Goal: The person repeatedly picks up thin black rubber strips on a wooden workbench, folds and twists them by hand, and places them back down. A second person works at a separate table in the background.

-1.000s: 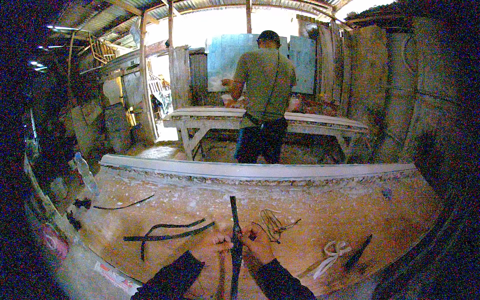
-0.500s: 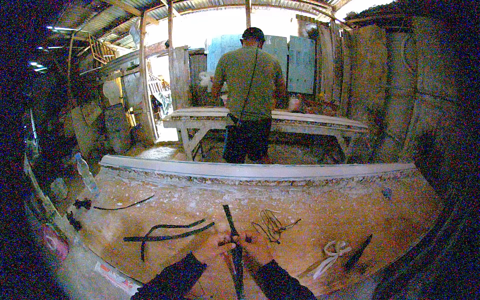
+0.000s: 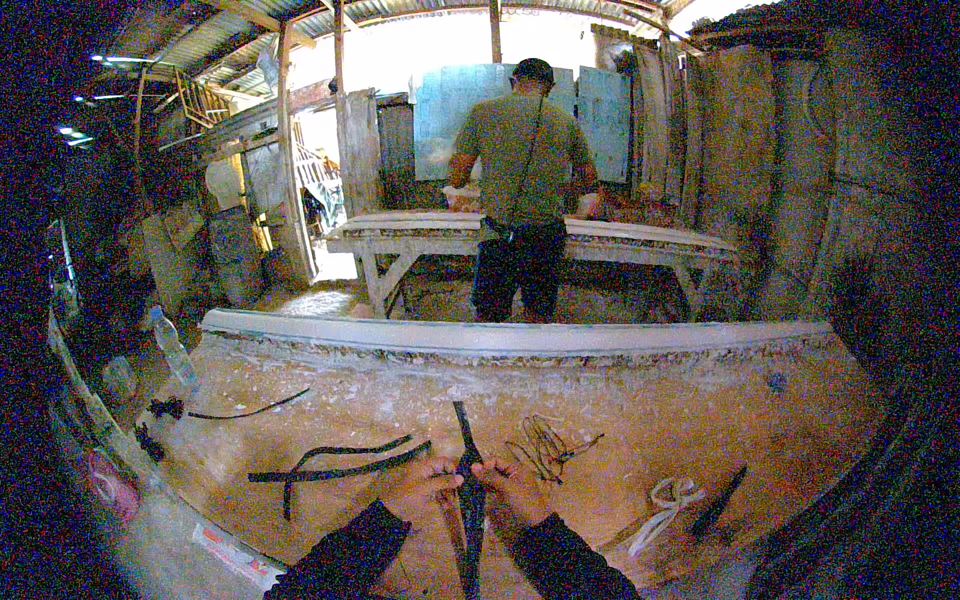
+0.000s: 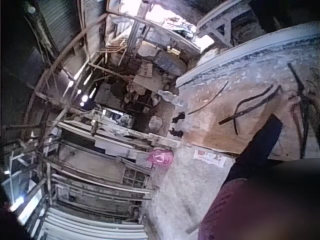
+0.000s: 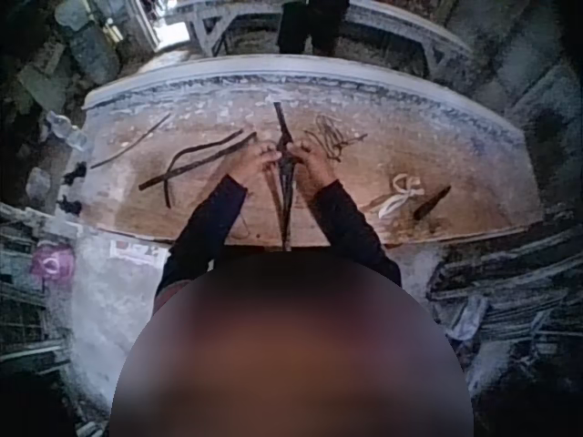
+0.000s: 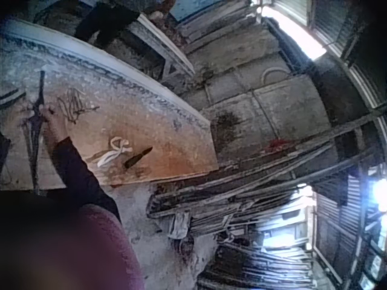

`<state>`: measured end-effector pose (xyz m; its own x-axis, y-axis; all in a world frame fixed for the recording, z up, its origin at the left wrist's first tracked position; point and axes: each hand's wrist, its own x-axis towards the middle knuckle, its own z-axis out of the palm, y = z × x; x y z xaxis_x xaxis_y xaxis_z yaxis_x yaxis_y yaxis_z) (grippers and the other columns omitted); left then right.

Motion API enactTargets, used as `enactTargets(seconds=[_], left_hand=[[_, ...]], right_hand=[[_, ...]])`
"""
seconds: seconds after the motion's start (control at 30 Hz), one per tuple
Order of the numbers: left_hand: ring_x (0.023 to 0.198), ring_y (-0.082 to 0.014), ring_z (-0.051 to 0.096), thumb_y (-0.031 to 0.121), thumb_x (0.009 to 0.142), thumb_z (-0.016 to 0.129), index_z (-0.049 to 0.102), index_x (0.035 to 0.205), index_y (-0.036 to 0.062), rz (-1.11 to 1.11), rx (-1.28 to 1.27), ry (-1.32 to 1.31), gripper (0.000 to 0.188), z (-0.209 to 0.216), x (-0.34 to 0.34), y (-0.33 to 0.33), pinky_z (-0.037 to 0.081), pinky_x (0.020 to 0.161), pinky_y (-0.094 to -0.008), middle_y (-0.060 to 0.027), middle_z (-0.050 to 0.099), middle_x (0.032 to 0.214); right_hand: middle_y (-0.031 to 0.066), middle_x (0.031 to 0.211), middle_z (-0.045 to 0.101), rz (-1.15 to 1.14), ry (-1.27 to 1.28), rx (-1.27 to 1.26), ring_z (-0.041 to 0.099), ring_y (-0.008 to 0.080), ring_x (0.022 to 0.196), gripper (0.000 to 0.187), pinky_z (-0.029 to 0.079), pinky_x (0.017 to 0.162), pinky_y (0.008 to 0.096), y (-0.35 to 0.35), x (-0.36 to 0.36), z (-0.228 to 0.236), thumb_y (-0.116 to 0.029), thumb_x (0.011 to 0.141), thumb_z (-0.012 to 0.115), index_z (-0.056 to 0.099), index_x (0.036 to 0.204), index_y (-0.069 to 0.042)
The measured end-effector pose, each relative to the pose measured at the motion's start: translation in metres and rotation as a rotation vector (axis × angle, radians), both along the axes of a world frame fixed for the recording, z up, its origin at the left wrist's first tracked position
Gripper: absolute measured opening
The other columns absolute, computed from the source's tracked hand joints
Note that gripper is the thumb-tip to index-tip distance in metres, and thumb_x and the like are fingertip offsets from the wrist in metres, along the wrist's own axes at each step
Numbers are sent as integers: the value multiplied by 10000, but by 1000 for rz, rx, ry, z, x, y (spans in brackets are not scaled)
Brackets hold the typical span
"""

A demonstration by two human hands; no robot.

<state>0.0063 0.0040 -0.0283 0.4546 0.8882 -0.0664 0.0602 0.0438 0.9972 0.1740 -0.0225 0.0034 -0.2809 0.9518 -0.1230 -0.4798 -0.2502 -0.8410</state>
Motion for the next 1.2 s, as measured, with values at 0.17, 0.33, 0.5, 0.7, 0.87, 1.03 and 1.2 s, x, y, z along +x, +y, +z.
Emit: enactTargets(seconds=[0.17, 0.33, 0.5, 0.7, 0.87, 1.03, 1.2], left_hand=[[567, -40, 494, 228, 810, 547, 527, 764, 90, 7, -44, -136, 147, 1, -2, 1, 418, 499, -179, 43, 501, 632], [663, -84, 493, 182, 825, 517, 533, 844, 61, -14, -95, -177, 124, 5, -4, 0, 418, 565, -223, 15, 518, 726], [704, -93, 513, 191, 820, 526, 542, 874, 53, 43, -144, -151, 149, 11, -2, -5, 422, 627, -222, -1, 547, 777], [585, -41, 481, 253, 808, 549, 540, 788, 81, 125, -85, -160, 174, 6, 4, -3, 401, 508, -176, 43, 516, 679], [564, -41, 472, 254, 790, 573, 533, 748, 86, 167, -63, -188, 177, 1, 3, -1, 359, 470, -177, 40, 510, 649], [537, -47, 472, 245, 776, 592, 527, 733, 90, 175, -85, -192, 174, 5, 2, -2, 356, 467, -175, 32, 509, 624], [524, -46, 465, 227, 769, 601, 524, 728, 85, 206, -43, -185, 167, 5, 2, -1, 357, 467, -174, 27, 507, 617]], right_hand=[[13, 720, 569, -16, 90, -69, 516, 108, 667, 91, 398, 665, 250, -2, 0, 1, -125, 782, 570, 554, 720, -61], [7, 718, 561, 22, 13, 6, 514, 108, 652, 92, 406, 625, 246, 8, 4, -9, -146, 785, 572, 547, 735, -73], [0, 672, 542, -4, 37, 102, 492, 107, 588, 114, 403, 523, 237, 3, 0, -14, -176, 770, 601, 546, 721, -89], [-23, 643, 511, 93, -344, 163, 430, 83, 561, 137, 316, 488, 215, 7, -1, -23, -184, 766, 608, 541, 687, -93], [-43, 651, 510, 61, -245, 168, 435, 47, 626, 162, 342, 586, 206, 4, 0, -17, -167, 782, 594, 542, 666, -67], [-41, 651, 514, 59, -207, 177, 440, 51, 639, 163, 343, 599, 208, 1, 1, -10, -149, 777, 596, 541, 648, -65], [-28, 650, 532, 53, -107, 162, 464, 62, 633, 142, 354, 599, 216, 4, -3, -19, -125, 778, 587, 553, 657, -59]])
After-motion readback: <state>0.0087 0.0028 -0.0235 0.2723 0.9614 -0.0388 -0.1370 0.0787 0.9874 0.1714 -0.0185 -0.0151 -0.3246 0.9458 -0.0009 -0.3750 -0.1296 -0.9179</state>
